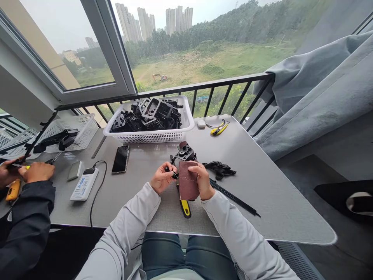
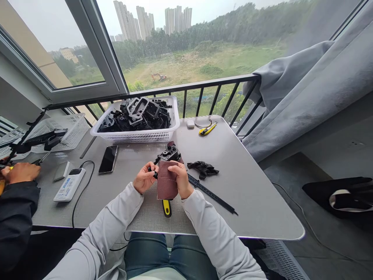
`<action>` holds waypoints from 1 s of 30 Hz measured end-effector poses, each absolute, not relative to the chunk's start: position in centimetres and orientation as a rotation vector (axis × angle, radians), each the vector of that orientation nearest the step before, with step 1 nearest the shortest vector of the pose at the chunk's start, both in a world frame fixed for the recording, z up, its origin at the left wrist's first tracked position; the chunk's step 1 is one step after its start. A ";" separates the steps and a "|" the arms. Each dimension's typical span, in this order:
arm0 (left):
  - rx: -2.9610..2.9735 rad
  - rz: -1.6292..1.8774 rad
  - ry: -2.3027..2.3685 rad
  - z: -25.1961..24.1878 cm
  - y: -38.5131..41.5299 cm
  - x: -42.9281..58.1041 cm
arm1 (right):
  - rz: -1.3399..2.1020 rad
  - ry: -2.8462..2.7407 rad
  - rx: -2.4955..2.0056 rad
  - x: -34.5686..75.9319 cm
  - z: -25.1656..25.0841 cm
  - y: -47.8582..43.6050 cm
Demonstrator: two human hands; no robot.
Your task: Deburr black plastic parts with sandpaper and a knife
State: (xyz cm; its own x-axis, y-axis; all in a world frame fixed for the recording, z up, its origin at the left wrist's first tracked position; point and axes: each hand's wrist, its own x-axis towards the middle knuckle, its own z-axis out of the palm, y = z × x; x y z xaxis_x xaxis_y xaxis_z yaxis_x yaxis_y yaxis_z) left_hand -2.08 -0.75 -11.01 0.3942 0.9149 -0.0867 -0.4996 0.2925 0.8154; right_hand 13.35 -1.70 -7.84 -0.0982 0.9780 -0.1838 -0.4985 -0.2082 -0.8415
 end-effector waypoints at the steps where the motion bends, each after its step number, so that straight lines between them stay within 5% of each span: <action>1: 0.797 1.029 0.629 -11.0 -0.8 -2.1 | 1.591 -0.725 -0.921 13.4 -7.8 -1.7; 30: 0.979 1.258 0.920 -12.0 -1.7 -0.1 | 1.479 -0.858 -0.947 13.2 -9.0 -1.6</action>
